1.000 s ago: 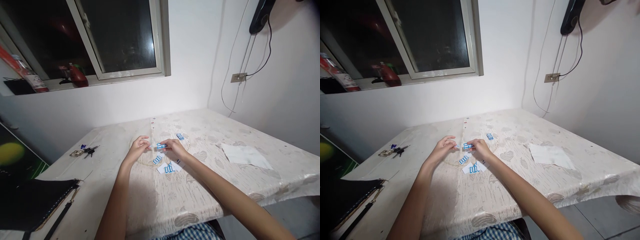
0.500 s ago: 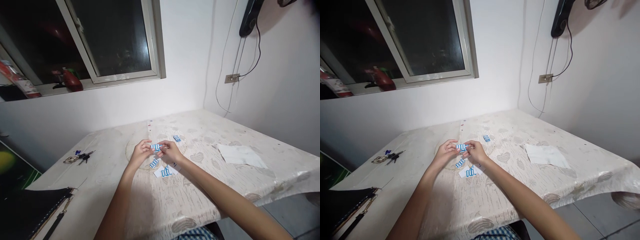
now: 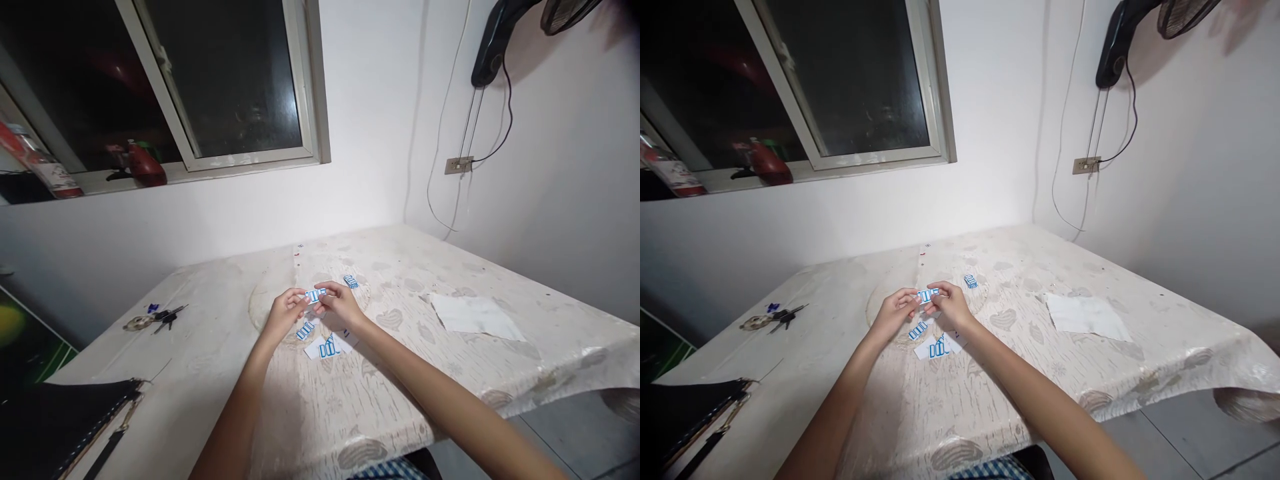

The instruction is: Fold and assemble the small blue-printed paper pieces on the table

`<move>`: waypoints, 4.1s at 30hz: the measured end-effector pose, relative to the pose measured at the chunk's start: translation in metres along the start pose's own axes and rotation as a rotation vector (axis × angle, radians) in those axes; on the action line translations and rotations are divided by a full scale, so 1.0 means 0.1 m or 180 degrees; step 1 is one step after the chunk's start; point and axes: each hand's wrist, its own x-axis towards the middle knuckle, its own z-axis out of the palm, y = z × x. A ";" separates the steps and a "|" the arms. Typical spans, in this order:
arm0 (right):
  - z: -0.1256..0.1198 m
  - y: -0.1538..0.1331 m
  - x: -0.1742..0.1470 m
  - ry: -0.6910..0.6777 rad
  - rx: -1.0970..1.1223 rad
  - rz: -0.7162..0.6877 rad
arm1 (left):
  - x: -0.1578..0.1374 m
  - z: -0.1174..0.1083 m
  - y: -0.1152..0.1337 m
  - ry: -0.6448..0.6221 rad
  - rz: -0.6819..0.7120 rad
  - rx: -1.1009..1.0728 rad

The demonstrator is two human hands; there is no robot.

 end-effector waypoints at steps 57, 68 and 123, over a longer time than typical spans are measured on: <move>-0.34 -0.06 0.10 0.0766 -0.3273 -0.1492 | -0.03 -0.12 0.23 0.2686 0.1873 -0.0267; -0.10 0.14 -0.01 -0.0554 -0.4598 -0.0744 | -0.01 -0.18 0.13 0.2223 0.1139 0.0098; -0.17 0.09 0.09 0.0521 -0.2627 -0.0873 | -0.01 0.17 -0.05 -0.0452 -0.0709 -0.0799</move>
